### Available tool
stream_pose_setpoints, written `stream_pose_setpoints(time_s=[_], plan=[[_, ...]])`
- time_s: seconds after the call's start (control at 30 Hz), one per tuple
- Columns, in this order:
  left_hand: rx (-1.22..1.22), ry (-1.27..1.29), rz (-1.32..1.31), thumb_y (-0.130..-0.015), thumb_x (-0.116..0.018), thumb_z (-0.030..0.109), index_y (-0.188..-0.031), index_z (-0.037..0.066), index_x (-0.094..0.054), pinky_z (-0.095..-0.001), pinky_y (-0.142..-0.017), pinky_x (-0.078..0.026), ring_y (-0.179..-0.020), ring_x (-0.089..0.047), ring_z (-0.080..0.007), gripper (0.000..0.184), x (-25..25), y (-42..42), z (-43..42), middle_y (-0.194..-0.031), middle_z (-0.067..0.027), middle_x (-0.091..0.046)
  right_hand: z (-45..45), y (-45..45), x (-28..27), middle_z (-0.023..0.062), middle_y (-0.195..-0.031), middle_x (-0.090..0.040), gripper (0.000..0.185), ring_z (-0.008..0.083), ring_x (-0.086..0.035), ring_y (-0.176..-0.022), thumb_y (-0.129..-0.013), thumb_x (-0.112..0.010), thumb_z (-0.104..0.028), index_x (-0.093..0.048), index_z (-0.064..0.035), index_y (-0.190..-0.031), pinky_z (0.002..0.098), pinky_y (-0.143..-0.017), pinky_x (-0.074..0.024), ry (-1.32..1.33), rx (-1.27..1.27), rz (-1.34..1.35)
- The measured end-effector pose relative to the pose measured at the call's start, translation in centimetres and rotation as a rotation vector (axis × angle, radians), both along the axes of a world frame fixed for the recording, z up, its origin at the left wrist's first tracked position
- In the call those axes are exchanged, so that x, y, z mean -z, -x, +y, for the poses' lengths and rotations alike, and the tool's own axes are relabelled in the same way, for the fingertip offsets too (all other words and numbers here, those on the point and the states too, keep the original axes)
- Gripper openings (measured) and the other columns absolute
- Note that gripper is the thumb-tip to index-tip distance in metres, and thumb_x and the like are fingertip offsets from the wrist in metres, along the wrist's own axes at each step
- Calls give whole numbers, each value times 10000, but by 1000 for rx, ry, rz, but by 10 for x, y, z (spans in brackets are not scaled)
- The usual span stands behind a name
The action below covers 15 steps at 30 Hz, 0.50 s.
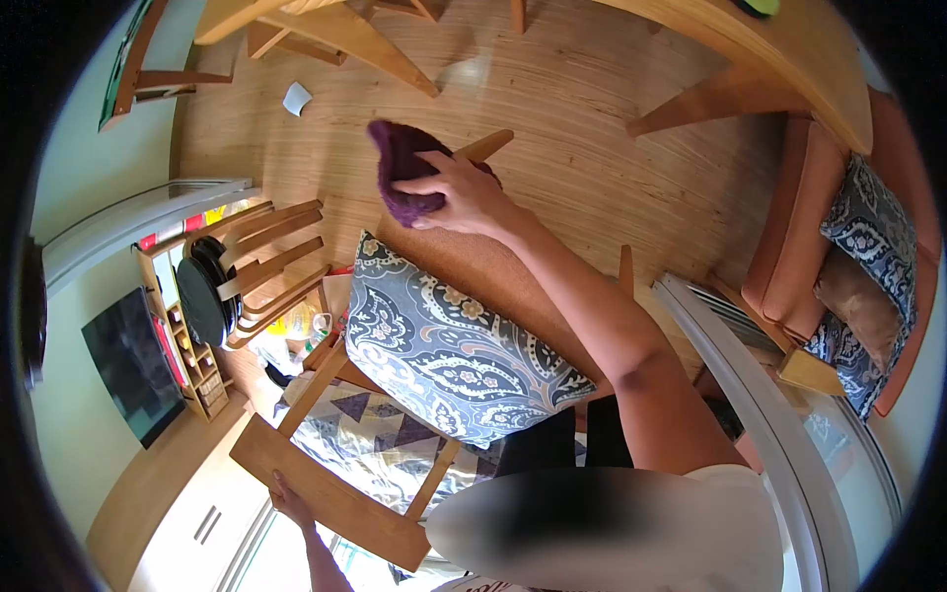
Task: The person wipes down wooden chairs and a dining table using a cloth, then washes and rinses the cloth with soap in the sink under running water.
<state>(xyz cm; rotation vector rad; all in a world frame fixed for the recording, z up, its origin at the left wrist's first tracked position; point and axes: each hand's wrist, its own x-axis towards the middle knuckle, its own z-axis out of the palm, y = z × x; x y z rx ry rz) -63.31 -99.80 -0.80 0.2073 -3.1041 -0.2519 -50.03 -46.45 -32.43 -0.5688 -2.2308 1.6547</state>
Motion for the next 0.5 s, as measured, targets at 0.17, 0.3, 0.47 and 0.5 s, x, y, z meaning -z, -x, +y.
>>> stream_pose_setpoints(time_s=[0.17,0.3,0.47,0.5], plan=[[-81,2,6,-869,-553,471,-1006,-65,-550,-342,-677,-503,-776,-586,-229,554,3,-7,24,-927,-171,-597,19,45,6,86,-741,-656,407,170,-611,-678,-816,-629,-426,-653,-68,-1007,293,-616,-462,266,105,-197],[-88,101,5,-883,-529,470,-978,-87,-546,-355,-680,-501,-765,-585,-244,565,8,0,5,-905,-189,-599,40,61,50,146,-654,-624,631,263,-596,-592,-838,-450,-630,-669,-40,-795,376,-576,-446,422,1,-170],[-39,171,115,-907,-491,464,-1032,-114,-556,-365,-685,-493,-770,-582,-263,595,24,-1,-1,-917,-211,-608,46,57,109,108,-589,-580,683,185,-578,-610,-864,-419,-609,-642,27,-753,311,-588,-450,677,-288,-411],[-167,159,60,-916,-453,477,-1104,-114,-530,-403,-765,-475,-851,-577,-312,625,26,-2,0,-992,-245,-589,48,55,117,136,-545,-556,731,231,-596,-594,-843,-419,-641,-640,45,-721,361,-594,-468,732,-218,-436]])
